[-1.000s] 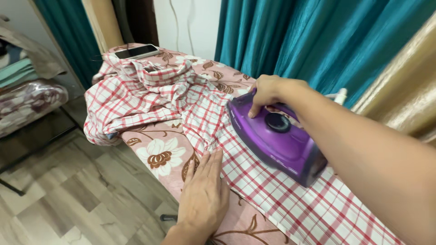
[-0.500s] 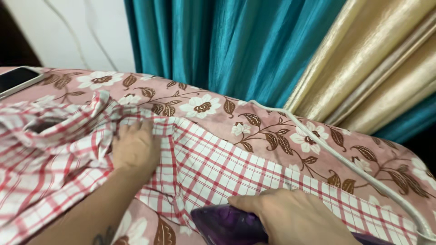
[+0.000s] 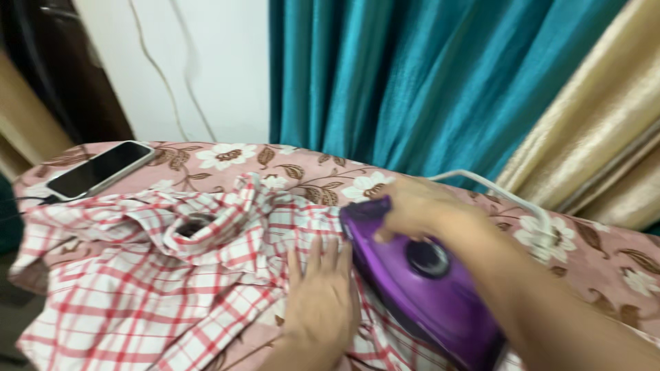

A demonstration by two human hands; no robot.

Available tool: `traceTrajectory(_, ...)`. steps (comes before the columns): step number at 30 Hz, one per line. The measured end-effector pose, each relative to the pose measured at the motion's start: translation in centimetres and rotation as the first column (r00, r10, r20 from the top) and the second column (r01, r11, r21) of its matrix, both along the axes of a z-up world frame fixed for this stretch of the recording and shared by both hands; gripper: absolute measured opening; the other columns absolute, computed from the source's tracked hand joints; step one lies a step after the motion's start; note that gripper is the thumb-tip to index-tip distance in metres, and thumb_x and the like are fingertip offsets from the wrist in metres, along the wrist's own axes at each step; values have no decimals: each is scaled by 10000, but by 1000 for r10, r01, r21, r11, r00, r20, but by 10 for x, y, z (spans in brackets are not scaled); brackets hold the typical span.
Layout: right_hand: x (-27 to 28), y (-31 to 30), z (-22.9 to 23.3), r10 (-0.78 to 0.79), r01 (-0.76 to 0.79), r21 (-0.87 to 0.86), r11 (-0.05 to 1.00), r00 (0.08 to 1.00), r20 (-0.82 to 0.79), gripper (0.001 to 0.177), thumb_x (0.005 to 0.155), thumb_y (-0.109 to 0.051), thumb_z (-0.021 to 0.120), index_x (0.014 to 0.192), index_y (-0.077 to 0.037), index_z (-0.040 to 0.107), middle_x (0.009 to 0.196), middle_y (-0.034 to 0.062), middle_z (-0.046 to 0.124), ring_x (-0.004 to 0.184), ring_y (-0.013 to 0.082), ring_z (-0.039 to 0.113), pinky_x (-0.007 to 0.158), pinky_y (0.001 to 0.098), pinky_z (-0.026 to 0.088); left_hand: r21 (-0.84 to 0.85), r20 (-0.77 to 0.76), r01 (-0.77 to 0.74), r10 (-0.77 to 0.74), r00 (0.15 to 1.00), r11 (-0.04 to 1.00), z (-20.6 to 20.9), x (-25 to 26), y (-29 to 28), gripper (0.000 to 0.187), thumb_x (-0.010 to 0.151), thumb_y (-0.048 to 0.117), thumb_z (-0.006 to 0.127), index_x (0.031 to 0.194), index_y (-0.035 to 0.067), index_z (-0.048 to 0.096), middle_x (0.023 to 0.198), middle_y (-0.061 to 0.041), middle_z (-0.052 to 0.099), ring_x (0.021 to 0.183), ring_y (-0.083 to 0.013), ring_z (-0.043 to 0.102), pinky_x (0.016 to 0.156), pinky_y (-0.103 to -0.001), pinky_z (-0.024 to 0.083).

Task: The person irons a plaid shirt on an ironing board, smoothing the sleeves and main body panels using a purple iron and then spreading the shirt flat to continue.

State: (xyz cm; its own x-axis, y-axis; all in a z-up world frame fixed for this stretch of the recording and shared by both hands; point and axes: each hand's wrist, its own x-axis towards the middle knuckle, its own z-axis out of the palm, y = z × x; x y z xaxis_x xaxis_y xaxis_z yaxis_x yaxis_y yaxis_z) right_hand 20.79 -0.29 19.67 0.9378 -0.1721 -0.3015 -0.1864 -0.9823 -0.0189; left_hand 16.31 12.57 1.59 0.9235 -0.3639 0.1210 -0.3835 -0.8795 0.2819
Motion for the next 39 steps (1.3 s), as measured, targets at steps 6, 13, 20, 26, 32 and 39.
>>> traceTrajectory(6, -50, -92, -68, 192, -191, 24, 981, 977, -88, 743, 623, -405, 957, 1330, -373, 730, 1113, 83, 776, 1039, 245, 756, 947, 387, 581, -93, 22, 153, -151, 988, 984, -16, -1, 25, 675, 986, 372, 383, 1523, -22, 269, 1657, -220, 234, 1552, -425, 116, 1159, -613, 8)
traceTrajectory(13, -75, -137, -89, 197, -194, -79, 978, 980, 31, 868, 571, -466, 1025, 1377, -390, 711, 1223, 96, 737, 1146, 296, 707, 998, 427, 522, -126, 27, 120, -118, 993, 985, -10, -8, 27, 637, 984, 349, 371, 1507, -4, 292, 1660, -189, 245, 1544, -392, 119, 1162, -575, 25)
traceTrajectory(20, 2, -14, -11, -206, 207, -53, 977, 978, 26, 802, 689, -282, 922, 1435, -312, 628, 849, 129, 778, 814, 256, 765, 825, 410, 584, -140, 108, 65, -50, 993, 988, -11, -26, 27, 619, 978, 304, 378, 1510, -8, 320, 1641, -195, 288, 1544, -384, 155, 1175, -562, 53)
traceTrajectory(26, 43, -26, -15, 52, -54, 72, 996, 998, 28, 770, 652, -216, 972, 1366, -135, 697, 708, 107, 757, 612, 204, 711, 661, 351, 565, -213, 114, -30, 56, 992, 977, -21, -55, 20, 617, 960, 276, 412, 1495, -24, 346, 1644, -206, 301, 1552, -404, 163, 1171, -556, 71)
traceTrajectory(32, -28, -62, -4, 209, -195, 118, 974, 971, -115, 742, 755, -196, 898, 1437, -337, 644, 728, 152, 704, 607, 245, 654, 657, 429, 569, -304, 91, -261, 301, 949, 916, -5, -81, -26, 634, 966, 282, 430, 1521, -14, 347, 1618, -190, 355, 1533, -389, 219, 1182, -557, 87)
traceTrajectory(39, -177, -187, 8, 385, -409, -68, 910, 895, -225, 765, 692, -318, 883, 1405, -388, 617, 1114, 66, 771, 1073, 233, 736, 950, 387, 561, -392, 105, -318, 386, 917, 863, 20, -137, -143, 599, 991, 318, 433, 1494, -1, 366, 1568, -194, 363, 1491, -391, 212, 1190, -578, 58)
